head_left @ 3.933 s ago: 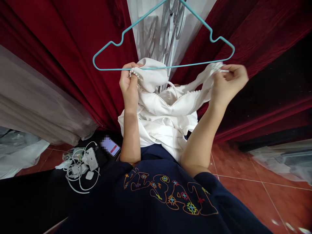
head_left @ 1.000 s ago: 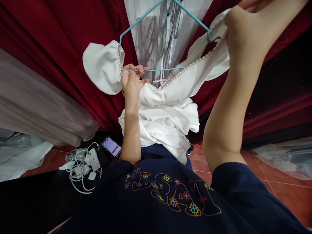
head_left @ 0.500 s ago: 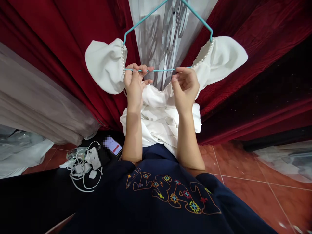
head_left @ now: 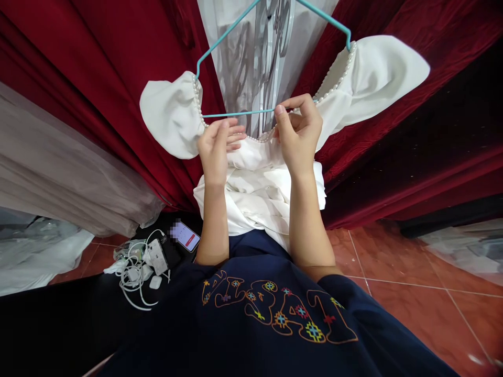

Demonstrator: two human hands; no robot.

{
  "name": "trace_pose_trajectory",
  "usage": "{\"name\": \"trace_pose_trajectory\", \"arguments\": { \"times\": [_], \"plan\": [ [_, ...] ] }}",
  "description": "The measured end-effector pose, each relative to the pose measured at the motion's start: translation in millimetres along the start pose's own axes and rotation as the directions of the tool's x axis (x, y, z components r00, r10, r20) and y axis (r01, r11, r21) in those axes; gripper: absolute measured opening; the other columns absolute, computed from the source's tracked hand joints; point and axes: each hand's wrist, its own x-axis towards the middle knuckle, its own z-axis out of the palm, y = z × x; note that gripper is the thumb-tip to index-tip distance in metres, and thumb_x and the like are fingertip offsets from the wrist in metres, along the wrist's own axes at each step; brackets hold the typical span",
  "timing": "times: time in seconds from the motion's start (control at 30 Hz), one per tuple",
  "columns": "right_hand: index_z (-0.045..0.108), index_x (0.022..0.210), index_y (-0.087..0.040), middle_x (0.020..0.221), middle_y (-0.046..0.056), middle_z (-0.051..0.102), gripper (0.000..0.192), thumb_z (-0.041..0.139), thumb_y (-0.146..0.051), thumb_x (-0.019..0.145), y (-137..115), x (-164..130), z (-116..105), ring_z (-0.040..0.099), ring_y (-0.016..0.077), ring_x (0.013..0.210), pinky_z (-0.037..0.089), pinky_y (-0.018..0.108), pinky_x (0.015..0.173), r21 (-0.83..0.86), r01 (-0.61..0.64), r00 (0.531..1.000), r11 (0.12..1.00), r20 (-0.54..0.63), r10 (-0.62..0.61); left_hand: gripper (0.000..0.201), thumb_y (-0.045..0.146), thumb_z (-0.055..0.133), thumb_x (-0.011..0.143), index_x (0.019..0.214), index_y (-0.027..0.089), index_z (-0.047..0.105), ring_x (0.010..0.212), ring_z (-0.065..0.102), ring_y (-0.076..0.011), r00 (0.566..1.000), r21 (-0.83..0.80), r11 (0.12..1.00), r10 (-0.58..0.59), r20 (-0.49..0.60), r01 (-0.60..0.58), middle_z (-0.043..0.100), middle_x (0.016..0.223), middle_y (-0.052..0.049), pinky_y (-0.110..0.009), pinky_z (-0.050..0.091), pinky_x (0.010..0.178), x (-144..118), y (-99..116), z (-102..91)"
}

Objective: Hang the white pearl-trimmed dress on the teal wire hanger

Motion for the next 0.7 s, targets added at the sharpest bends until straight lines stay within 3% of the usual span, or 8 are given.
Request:
{"name": "trace_pose_trajectory", "arguments": {
  "times": [0.03, 0.13, 0.2, 0.3, 0.4, 0.53, 0.6, 0.7],
  "plan": [
    [0.054, 0.111, -0.029, 0.074, 0.000, 0.057, 0.050, 0.039, -0.075, 0.097, -0.2, 0.0, 0.5, 0.063, 0.0158, 0.067, 0.053, 0.032, 0.062, -0.002, -0.002, 1.000, 1.000, -0.002, 0.002, 0.022, 0.034, 0.051, 0.105, 0.092, 0.021, 0.064, 0.077, 0.070, -0.0159, 0.990, 0.048, 0.996, 0.078, -0.115, -0.072, 0.069, 0.083, -0.004, -0.024, 0.055, 0.068, 0.6, -3.4, -2.7],
    [0.054, 0.106, -0.028, 0.068, -0.002, 0.051, 0.052, 0.040, -0.077, 0.096, -5.6, -0.8, 1.0, 0.057, 0.0142, 0.060, 0.049, 0.031, 0.058, -0.005, -0.012, 1.000, 1.000, -0.019, 0.012, 0.007, 0.024, 0.066, 0.097, 0.098, 0.023, 0.059, 0.092, 0.066, -0.0158, 0.877, 0.159, 0.946, 0.321, -0.358, -0.282, 0.064, 0.094, -0.002, -0.025, 0.054, 0.086, 4.8, -11.8, -9.7],
    [0.054, 0.102, -0.027, 0.066, -0.002, 0.049, 0.052, 0.043, -0.077, 0.094, -10.8, -1.4, 1.0, 0.051, 0.0131, 0.056, 0.046, 0.031, 0.056, -0.002, -0.031, 0.999, 1.000, -0.022, 0.031, 0.029, 0.015, 0.072, 0.089, 0.109, 0.026, 0.054, 0.111, 0.062, -0.0169, 0.859, 0.216, 0.922, 0.379, -0.345, -0.320, 0.061, 0.114, -0.002, -0.027, 0.050, 0.098, 7.8, -15.1, -11.4],
    [0.053, 0.099, -0.027, 0.069, -0.001, 0.050, 0.052, 0.046, -0.078, 0.093, -16.9, -2.2, 1.3, 0.049, 0.0132, 0.057, 0.043, 0.032, 0.055, 0.020, -0.046, 0.999, 0.999, -0.020, 0.046, 0.043, 0.009, 0.071, 0.087, 0.118, 0.027, 0.047, 0.117, 0.056, -0.0177, 0.853, 0.314, 0.896, 0.411, -0.321, -0.313, 0.054, 0.124, -0.004, -0.028, 0.047, 0.097, 12.6, -19.1, -7.8],
    [0.054, 0.102, -0.027, 0.070, 0.000, 0.049, 0.054, 0.042, -0.079, 0.093, -19.7, -1.9, 1.2, 0.054, 0.0158, 0.062, 0.046, 0.034, 0.059, 0.008, -0.042, 0.999, 0.999, -0.013, 0.042, 0.037, 0.006, 0.065, 0.090, 0.118, 0.024, 0.047, 0.112, 0.056, -0.0171, 0.801, 0.386, 0.856, 0.483, -0.355, -0.345, 0.054, 0.119, -0.005, -0.030, 0.047, 0.096, 21.0, -24.0, -4.2],
    [0.053, 0.092, -0.027, 0.059, -0.003, 0.040, 0.055, 0.047, -0.081, 0.090, -15.9, 2.3, -1.2, 0.042, 0.0129, 0.051, 0.042, 0.034, 0.054, 0.008, -0.037, 0.998, 0.999, -0.046, 0.037, 0.021, 0.001, 0.054, 0.091, 0.099, 0.021, 0.060, 0.112, 0.058, -0.0182, 0.750, 0.435, 0.809, 0.558, -0.355, -0.396, 0.058, 0.102, -0.003, -0.033, 0.043, 0.107, 34.0, -26.0, -14.8],
    [0.053, 0.089, -0.027, 0.056, -0.004, 0.038, 0.057, 0.049, -0.084, 0.087, -10.1, 5.2, -2.6, 0.042, 0.0118, 0.049, 0.042, 0.033, 0.051, 0.008, -0.012, 0.998, 1.000, -0.059, 0.013, 0.022, 0.002, 0.053, 0.091, 0.093, 0.019, 0.065, 0.113, 0.059, -0.0196, 0.747, 0.429, 0.812, 0.557, -0.363, -0.397, 0.058, 0.098, -0.003, -0.033, 0.044, 0.107, 39.7, -20.8, -24.7],
    [0.056, 0.091, -0.025, 0.059, -0.003, 0.043, 0.058, 0.049, -0.083, 0.088, -2.3, 9.0, -3.4, 0.054, 0.0133, 0.057, 0.048, 0.032, 0.056, -0.005, 0.009, 1.000, 1.000, -0.029, -0.009, 0.020, 0.003, 0.053, 0.094, 0.092, 0.019, 0.065, 0.115, 0.059, -0.0198, 0.765, 0.407, 0.842, 0.511, -0.391, -0.355, 0.058, 0.101, -0.003, -0.031, 0.047, 0.104, 50.6, -4.2, -37.7]
  ]
}}
